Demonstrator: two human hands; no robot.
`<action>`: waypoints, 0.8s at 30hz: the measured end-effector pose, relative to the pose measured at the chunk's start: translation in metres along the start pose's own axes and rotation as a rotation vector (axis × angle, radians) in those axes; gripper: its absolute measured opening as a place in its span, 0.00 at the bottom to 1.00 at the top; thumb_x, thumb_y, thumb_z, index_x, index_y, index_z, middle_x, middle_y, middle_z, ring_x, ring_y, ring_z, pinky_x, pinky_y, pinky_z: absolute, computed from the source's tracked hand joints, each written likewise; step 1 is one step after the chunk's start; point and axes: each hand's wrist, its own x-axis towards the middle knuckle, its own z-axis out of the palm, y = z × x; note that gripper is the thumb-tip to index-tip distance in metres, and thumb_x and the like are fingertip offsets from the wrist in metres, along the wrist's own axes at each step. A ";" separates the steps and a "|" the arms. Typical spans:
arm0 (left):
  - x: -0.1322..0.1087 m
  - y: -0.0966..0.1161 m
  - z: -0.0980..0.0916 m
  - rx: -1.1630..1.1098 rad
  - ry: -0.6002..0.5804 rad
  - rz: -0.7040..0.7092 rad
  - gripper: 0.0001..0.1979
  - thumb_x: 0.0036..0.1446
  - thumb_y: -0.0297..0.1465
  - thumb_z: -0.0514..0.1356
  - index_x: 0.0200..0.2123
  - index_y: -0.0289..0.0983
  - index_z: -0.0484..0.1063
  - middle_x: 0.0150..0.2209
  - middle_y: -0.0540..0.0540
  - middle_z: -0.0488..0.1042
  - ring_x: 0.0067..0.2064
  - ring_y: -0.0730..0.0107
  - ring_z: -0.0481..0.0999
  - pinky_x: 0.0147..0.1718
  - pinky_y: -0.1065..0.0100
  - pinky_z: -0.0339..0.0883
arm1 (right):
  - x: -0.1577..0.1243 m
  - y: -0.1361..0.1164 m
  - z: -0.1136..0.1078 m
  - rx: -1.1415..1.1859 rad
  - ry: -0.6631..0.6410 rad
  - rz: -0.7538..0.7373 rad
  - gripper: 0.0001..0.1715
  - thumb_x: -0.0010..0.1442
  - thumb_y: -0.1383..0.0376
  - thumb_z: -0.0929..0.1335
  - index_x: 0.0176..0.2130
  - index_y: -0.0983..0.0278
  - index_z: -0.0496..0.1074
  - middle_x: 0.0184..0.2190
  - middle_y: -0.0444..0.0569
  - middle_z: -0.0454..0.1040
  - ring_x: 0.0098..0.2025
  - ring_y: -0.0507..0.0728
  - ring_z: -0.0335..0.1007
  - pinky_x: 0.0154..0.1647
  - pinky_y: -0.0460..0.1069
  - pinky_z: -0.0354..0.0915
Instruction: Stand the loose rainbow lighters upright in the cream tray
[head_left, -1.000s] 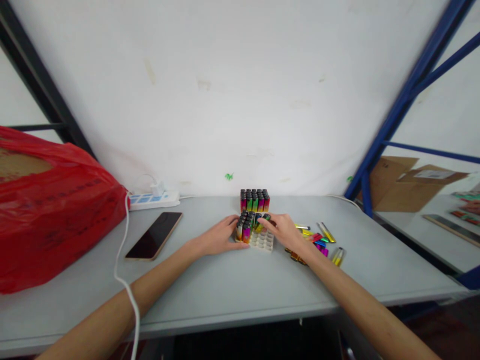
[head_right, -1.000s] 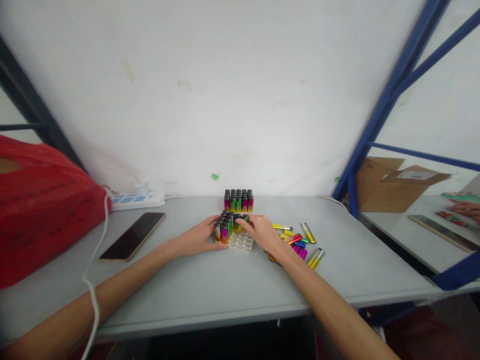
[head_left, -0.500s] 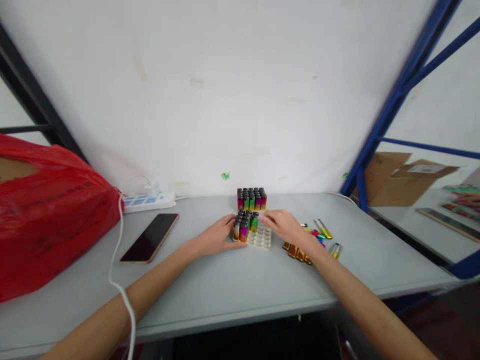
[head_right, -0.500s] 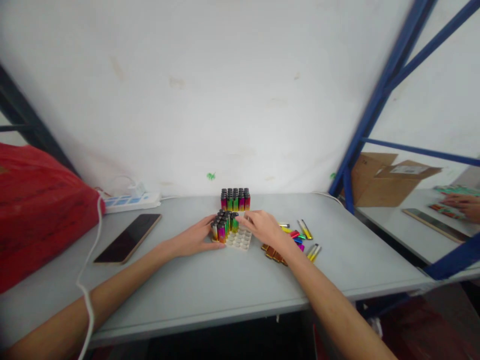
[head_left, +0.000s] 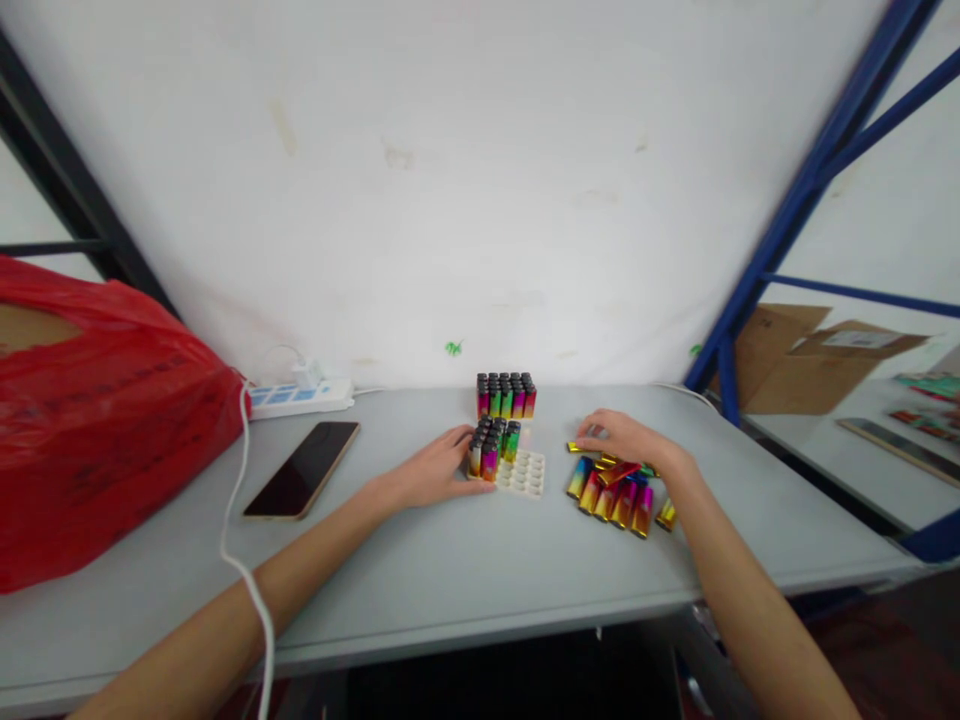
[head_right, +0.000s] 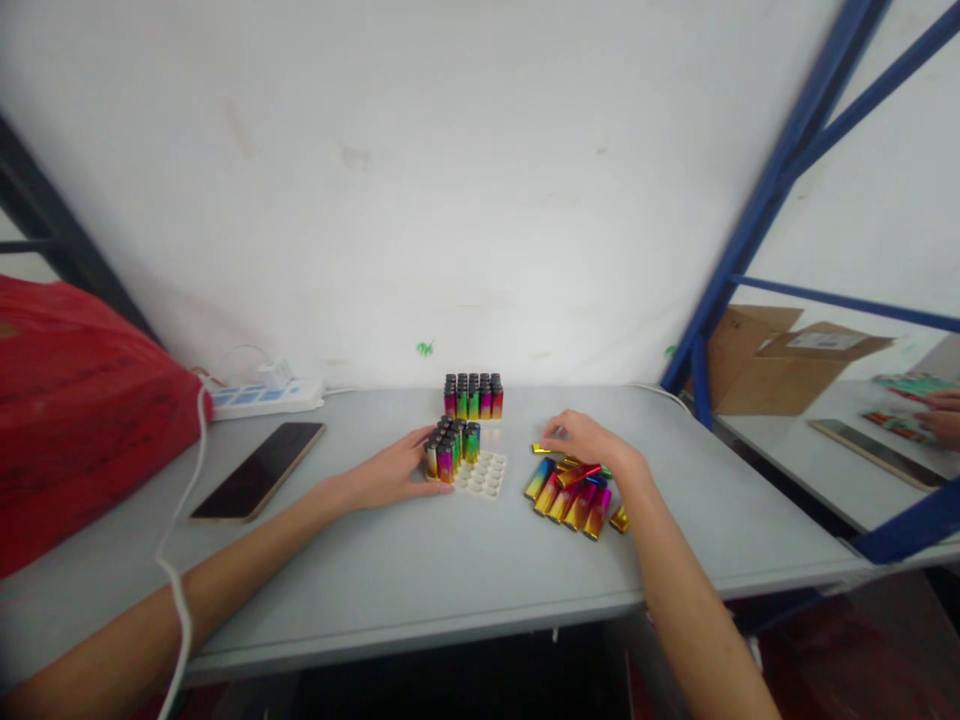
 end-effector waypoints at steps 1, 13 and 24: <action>0.000 0.000 0.000 -0.005 -0.002 0.000 0.38 0.61 0.59 0.65 0.62 0.37 0.74 0.66 0.35 0.69 0.68 0.42 0.69 0.71 0.50 0.62 | 0.000 -0.001 0.000 0.023 -0.004 -0.001 0.20 0.59 0.48 0.76 0.38 0.61 0.85 0.41 0.54 0.85 0.44 0.65 0.79 0.50 0.56 0.72; 0.000 0.001 0.000 -0.011 0.008 -0.003 0.40 0.60 0.61 0.64 0.62 0.37 0.73 0.66 0.35 0.70 0.67 0.42 0.70 0.71 0.51 0.62 | 0.012 0.004 0.016 -0.107 0.114 0.050 0.11 0.67 0.58 0.70 0.43 0.64 0.76 0.34 0.51 0.82 0.36 0.59 0.74 0.41 0.50 0.66; -0.001 0.000 0.000 -0.008 0.013 0.010 0.39 0.60 0.60 0.64 0.63 0.38 0.72 0.65 0.35 0.70 0.67 0.42 0.71 0.70 0.50 0.64 | 0.030 -0.024 0.032 0.339 0.484 0.074 0.34 0.57 0.34 0.70 0.34 0.62 0.76 0.27 0.47 0.77 0.29 0.56 0.68 0.33 0.50 0.63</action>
